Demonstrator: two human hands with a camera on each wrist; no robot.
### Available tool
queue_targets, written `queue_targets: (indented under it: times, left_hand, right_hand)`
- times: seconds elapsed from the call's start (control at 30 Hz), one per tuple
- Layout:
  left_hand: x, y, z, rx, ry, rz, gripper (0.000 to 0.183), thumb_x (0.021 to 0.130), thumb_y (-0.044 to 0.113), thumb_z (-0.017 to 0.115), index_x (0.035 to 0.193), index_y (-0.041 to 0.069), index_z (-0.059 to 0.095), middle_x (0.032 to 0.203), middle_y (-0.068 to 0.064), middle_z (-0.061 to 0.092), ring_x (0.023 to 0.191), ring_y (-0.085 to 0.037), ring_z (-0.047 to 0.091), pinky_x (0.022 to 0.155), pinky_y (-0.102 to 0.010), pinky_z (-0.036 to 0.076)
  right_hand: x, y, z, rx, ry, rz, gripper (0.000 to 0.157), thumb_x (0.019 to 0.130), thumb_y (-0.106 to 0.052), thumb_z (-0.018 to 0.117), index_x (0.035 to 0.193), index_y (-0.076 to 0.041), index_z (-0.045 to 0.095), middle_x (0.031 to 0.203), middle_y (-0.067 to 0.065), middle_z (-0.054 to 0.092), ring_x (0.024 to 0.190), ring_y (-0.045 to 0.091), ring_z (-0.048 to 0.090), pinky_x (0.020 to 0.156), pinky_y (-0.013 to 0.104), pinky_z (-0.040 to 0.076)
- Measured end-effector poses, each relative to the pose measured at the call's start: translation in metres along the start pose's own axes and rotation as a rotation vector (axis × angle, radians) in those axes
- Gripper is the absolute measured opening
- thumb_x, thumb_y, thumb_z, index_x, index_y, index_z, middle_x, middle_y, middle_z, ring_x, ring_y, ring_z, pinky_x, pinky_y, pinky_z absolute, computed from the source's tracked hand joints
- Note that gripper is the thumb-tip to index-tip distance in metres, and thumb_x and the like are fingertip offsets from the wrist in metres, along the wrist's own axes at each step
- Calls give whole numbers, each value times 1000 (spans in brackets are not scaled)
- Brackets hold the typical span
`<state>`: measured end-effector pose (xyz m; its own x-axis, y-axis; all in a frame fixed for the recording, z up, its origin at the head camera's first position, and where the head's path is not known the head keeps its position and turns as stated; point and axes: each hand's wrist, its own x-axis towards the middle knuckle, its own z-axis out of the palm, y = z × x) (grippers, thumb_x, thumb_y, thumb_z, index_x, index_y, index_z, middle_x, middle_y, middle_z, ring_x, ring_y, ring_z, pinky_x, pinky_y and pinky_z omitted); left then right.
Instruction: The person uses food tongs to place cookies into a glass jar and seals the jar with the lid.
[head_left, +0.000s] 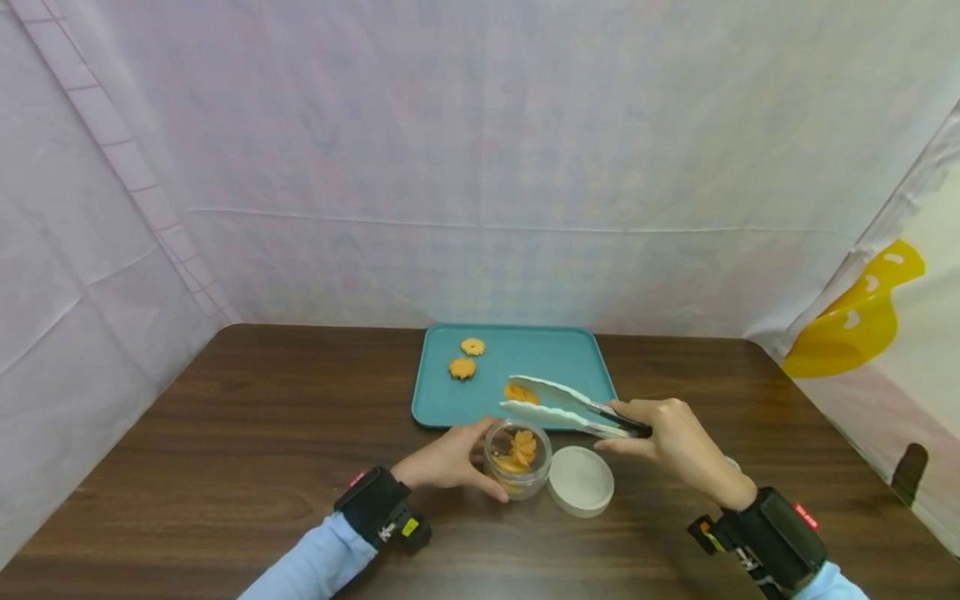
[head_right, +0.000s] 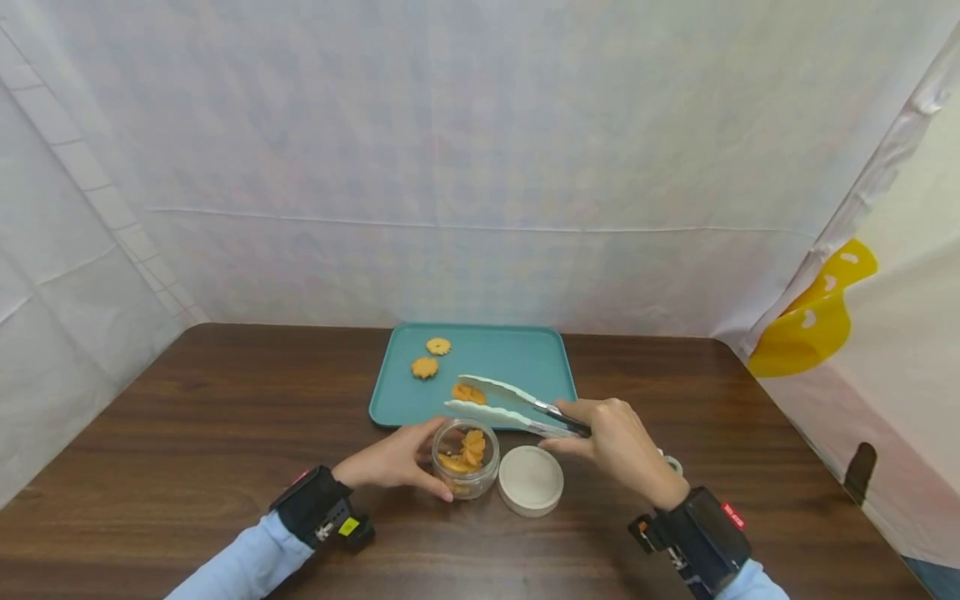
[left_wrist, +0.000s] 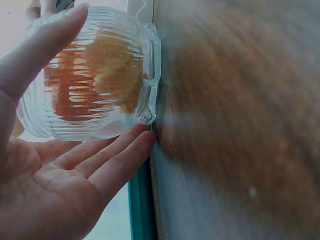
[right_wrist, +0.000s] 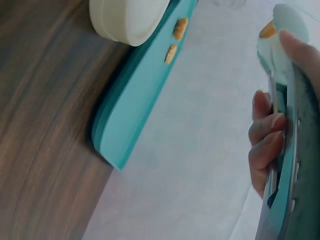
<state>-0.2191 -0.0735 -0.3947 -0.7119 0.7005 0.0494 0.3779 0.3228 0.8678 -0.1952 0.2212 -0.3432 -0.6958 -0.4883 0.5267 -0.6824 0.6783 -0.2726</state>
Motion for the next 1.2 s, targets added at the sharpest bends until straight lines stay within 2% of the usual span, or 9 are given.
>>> queue_targets:
  times: [0.13, 0.27, 0.37, 0.67, 0.83, 1.03, 1.2]
  left_hand:
    - [-1, 0, -1, 18, 5, -8, 75, 65, 17, 78, 126, 4, 37, 129, -19, 47, 117, -30, 46, 95, -45, 47]
    - [-1, 1, -1, 8, 4, -7, 74, 64, 17, 78, 125, 4, 38, 127, -19, 48, 116, -29, 46, 95, -44, 47]
    - [0, 1, -1, -13, 1, -1, 74, 64, 15, 78, 126, 4, 38, 126, -18, 50, 116, -28, 46, 96, -45, 46]
    - [-1, 1, -1, -14, 4, 1, 77, 64, 15, 78, 128, 5, 37, 126, -16, 51, 117, -27, 45, 96, -45, 46]
    - [-2, 2, -1, -10, 1, -7, 74, 65, 15, 78, 126, 5, 38, 123, -15, 51, 116, -27, 46, 96, -45, 46]
    - [-1, 1, -1, 6, 10, -7, 78, 64, 17, 78, 128, 5, 36, 126, -16, 49, 118, -27, 44, 95, -45, 47]
    - [-1, 1, -1, 14, 8, -5, 80, 65, 17, 78, 131, 5, 34, 128, -17, 48, 119, -28, 43, 95, -46, 47]
  right_hand:
    - [-6, 0, -1, 49, -22, -51, 43, 70, -27, 72, 102, 0, 65, 84, 13, 72, 67, 7, 62, 50, 23, 54]
    - [-9, 0, 1, 100, -75, -38, 45, 71, -32, 70, 103, -1, 65, 83, 8, 72, 65, 2, 58, 47, 20, 52]
    - [-10, -1, 2, 110, -97, -30, 47, 71, -35, 69, 104, -1, 65, 85, 8, 72, 68, 3, 60, 50, 20, 54]
    - [-11, -2, 7, 136, -106, -80, 43, 72, -33, 69, 105, -4, 65, 91, 11, 72, 76, 11, 64, 60, 27, 59]
    - [-11, -2, 10, 141, -108, -109, 42, 72, -32, 69, 104, -4, 65, 89, 10, 72, 72, 12, 64, 57, 25, 58]
    - [-10, -3, 13, 131, -111, -100, 44, 72, -34, 68, 104, -5, 65, 86, 9, 72, 69, 8, 62, 53, 23, 56]
    - [-8, -2, 14, 123, -128, -93, 44, 73, -37, 67, 104, -5, 65, 87, 9, 72, 70, 9, 63, 55, 25, 57]
